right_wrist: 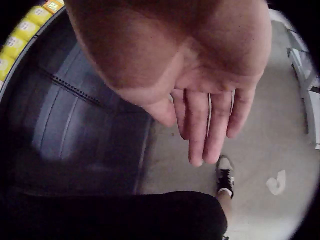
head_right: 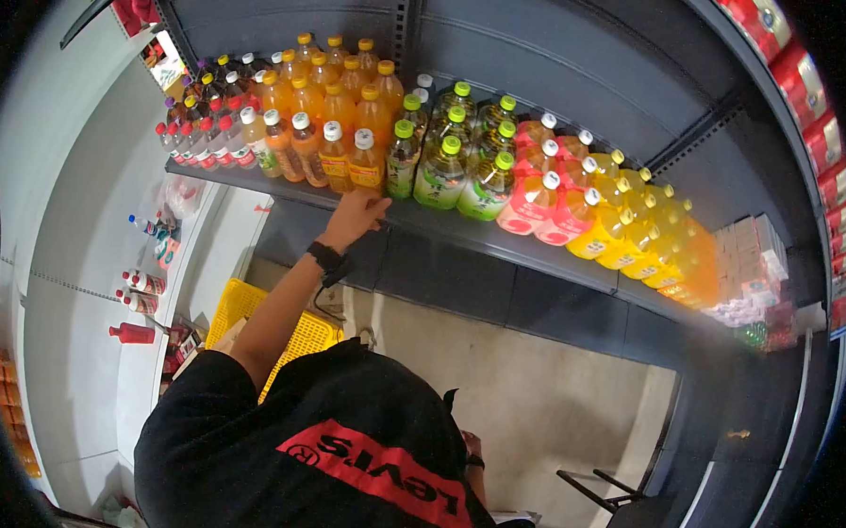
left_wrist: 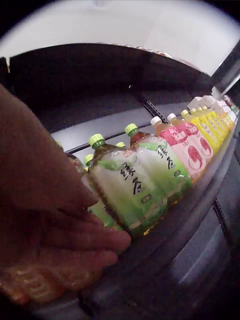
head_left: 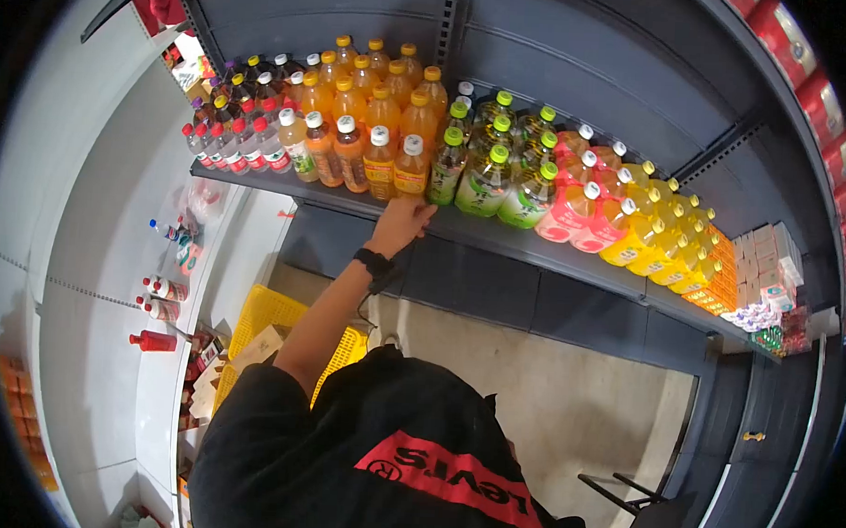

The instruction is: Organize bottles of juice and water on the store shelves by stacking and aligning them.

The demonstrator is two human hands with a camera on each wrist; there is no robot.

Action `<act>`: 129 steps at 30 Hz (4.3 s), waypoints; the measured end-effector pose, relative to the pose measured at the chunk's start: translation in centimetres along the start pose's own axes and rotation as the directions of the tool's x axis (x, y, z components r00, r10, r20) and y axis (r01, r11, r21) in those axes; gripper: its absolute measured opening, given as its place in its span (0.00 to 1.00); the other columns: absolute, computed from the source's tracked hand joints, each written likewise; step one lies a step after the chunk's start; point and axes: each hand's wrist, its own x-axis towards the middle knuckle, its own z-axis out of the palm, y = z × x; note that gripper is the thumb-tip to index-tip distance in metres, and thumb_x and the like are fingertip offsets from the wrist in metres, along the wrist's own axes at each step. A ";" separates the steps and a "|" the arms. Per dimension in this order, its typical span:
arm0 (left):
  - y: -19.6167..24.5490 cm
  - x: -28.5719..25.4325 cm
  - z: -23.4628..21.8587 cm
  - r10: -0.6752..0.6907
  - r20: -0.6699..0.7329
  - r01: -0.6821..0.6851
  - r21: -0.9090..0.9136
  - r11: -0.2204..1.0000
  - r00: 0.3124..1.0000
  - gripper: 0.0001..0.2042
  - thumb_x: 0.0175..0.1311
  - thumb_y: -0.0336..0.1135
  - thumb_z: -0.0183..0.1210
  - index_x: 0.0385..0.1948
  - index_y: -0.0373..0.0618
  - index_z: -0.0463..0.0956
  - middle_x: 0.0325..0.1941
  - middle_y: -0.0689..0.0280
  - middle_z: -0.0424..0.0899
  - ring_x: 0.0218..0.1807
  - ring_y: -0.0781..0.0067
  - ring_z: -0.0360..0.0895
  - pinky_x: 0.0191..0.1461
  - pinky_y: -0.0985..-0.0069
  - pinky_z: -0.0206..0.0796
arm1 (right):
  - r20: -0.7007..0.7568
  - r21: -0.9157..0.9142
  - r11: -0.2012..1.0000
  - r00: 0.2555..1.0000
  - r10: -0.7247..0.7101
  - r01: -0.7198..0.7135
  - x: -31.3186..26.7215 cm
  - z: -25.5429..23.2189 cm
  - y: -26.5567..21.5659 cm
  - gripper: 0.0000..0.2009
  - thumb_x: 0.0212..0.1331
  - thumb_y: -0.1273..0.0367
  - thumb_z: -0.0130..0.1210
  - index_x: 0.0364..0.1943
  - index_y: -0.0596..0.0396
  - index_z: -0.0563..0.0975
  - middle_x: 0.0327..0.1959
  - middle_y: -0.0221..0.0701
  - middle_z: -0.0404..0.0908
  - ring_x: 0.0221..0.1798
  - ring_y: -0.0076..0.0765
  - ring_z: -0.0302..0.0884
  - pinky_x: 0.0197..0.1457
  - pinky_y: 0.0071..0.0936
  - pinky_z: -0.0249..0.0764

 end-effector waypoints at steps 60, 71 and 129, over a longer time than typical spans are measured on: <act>1.7 3.6 12.4 0.259 0.277 -0.283 0.052 0.958 0.926 0.16 0.71 0.31 0.69 0.54 0.32 0.78 0.53 0.53 0.87 0.57 0.59 0.86 0.62 0.63 0.78 | -0.201 0.611 0.791 0.959 0.199 -0.036 -5.1 11.8 0.2 0.14 0.73 0.66 0.54 0.52 0.55 0.87 0.51 0.38 0.92 0.52 0.41 0.90 0.55 0.38 0.84; 2.2 7.5 19.5 0.347 0.264 -0.381 0.091 0.920 0.900 0.23 0.66 0.35 0.71 0.57 0.32 0.77 0.55 0.48 0.87 0.58 0.52 0.85 0.61 0.62 0.77 | -0.254 0.660 0.750 0.926 0.279 -0.045 -11.5 17.9 2.0 0.15 0.71 0.63 0.55 0.51 0.53 0.88 0.48 0.39 0.92 0.51 0.39 0.90 0.53 0.39 0.84; 32.9 -1.4 65.8 0.418 0.757 -0.562 -0.081 0.823 0.502 0.09 0.76 0.39 0.61 0.41 0.44 0.83 0.33 0.57 0.91 0.39 0.50 0.90 0.41 0.62 0.78 | 0.348 0.937 -0.180 0.772 0.532 -0.298 -10.2 11.6 31.7 0.22 0.71 0.49 0.51 0.58 0.41 0.86 0.53 0.39 0.90 0.56 0.50 0.88 0.60 0.46 0.83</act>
